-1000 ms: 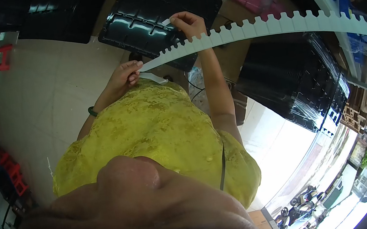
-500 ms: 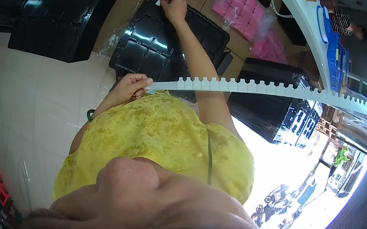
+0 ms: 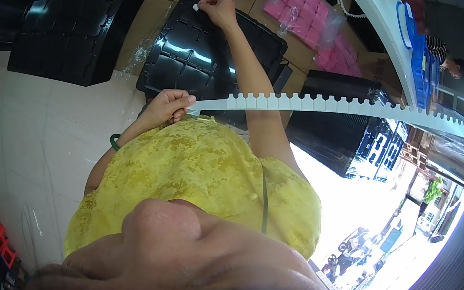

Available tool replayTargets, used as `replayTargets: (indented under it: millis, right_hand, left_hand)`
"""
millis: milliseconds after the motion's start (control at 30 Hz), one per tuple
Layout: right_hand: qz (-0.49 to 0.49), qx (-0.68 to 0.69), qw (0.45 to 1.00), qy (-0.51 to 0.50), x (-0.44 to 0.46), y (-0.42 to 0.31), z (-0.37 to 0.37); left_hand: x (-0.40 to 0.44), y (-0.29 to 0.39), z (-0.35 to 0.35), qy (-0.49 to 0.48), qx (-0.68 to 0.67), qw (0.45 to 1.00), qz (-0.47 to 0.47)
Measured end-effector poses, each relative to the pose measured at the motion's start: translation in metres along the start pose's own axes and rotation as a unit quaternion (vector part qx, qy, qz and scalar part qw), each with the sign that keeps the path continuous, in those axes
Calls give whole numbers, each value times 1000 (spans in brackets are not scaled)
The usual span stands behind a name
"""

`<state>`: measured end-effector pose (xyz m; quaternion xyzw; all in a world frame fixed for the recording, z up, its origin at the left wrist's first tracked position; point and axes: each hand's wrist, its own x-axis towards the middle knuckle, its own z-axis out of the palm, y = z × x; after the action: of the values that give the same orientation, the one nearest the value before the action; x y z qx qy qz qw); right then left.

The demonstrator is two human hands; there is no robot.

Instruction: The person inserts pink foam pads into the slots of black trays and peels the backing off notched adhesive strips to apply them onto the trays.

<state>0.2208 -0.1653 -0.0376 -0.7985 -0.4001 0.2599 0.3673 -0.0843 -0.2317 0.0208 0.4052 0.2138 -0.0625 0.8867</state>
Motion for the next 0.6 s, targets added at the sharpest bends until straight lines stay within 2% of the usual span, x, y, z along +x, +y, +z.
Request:
replayTargets:
  millis: [67, 133, 267, 300, 333, 400, 467, 533, 567, 600]
  right_hand:
    - [57, 140, 988, 15, -24, 8, -11]
    - [49, 219, 974, 23, -74, 5, -34]
    - [75, 264, 956, 105, -194, 56, -83]
    - [109, 239, 954, 142, -228, 80, -97]
    - [70, 160, 970, 167, -264, 128, -109]
    - [167, 232, 934, 214, -341, 142, -135]
    - [211, 209, 915, 273, -407, 191, -148]
    - [297, 35, 906, 301, -465, 226, -156]
    - [296, -105, 899, 306, -495, 251, -155]
    - [288, -240, 875, 307, -518, 272, -151]
  left_hand:
    - [0, -4, 5, -1, 5, 1000, 0]
    - [3, -11, 14, 4, 20, 1000, 6]
    - [21, -21, 43, -41, 19, 999, 3]
    - [31, -26, 55, -67, 19, 998, -1]
    - [44, -32, 70, -93, 20, 995, -5]
    - [72, -38, 108, -147, 62, 987, -7]
    - [106, -40, 153, -222, 123, 967, 3]
    - [144, -49, 199, -296, 129, 946, 30]
    - [161, -60, 216, -323, 115, 938, 50]
    - [171, -66, 226, -262, 171, 948, 56]
